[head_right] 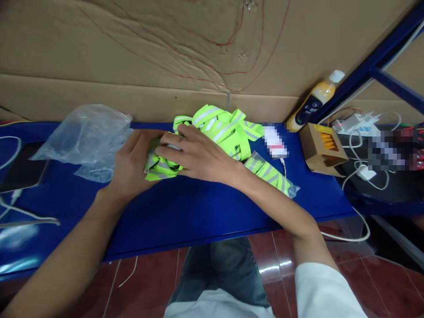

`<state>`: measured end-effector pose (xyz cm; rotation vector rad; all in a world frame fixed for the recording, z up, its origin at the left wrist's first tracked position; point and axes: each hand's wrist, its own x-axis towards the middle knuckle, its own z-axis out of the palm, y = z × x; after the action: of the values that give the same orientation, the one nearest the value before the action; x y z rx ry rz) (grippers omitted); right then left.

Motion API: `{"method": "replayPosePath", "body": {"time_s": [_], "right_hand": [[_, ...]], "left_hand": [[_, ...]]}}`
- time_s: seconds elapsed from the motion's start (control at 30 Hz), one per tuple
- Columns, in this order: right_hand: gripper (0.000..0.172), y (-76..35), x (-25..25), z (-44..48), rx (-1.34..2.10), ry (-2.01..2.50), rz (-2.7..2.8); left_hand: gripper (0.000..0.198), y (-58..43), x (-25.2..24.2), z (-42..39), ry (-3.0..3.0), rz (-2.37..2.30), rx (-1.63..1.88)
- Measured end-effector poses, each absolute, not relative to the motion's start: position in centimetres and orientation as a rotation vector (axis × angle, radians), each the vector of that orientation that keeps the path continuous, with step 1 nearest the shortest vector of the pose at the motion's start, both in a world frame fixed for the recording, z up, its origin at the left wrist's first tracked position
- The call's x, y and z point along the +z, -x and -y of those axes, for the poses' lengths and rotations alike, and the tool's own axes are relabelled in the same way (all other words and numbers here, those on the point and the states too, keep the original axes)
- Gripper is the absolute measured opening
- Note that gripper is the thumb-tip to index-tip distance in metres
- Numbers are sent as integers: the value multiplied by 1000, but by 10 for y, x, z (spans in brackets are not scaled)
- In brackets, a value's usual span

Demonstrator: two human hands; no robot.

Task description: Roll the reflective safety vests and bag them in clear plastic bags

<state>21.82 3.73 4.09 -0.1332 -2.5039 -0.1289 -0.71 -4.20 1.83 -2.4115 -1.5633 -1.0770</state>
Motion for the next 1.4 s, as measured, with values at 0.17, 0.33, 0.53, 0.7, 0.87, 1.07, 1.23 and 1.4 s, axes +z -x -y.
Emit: {"method": "replayPosePath", "body": {"time_s": [0.17,0.33,0.53,0.7,0.87,1.07,1.23,1.4], "right_hand": [[33,-216,44,-32,-80,86,2458],[40,-216,36,-39,58,11,2423],[51,-214,30,-43,254,-10,2426],[71,-214,34,-34,420,261,2379],[72,-214,33,-30,433,421,2436],[46,-214,38,-33,417,249,2461],[38,-213,35,-34,494,378,2506],[53,-212,34,-30,422,487,2450]], "left_hand": [[53,9,24,44,2402,1602,-1076],[60,15,20,39,2416,1671,-1090],[60,14,12,39,2451,1648,-1051],[89,13,9,37,2385,1475,-1062],[95,16,9,35,2289,1411,-1065],[95,8,11,42,2267,1644,-1141],[88,10,9,40,2411,1529,-971],[84,15,12,39,2387,1430,-1045]]}}
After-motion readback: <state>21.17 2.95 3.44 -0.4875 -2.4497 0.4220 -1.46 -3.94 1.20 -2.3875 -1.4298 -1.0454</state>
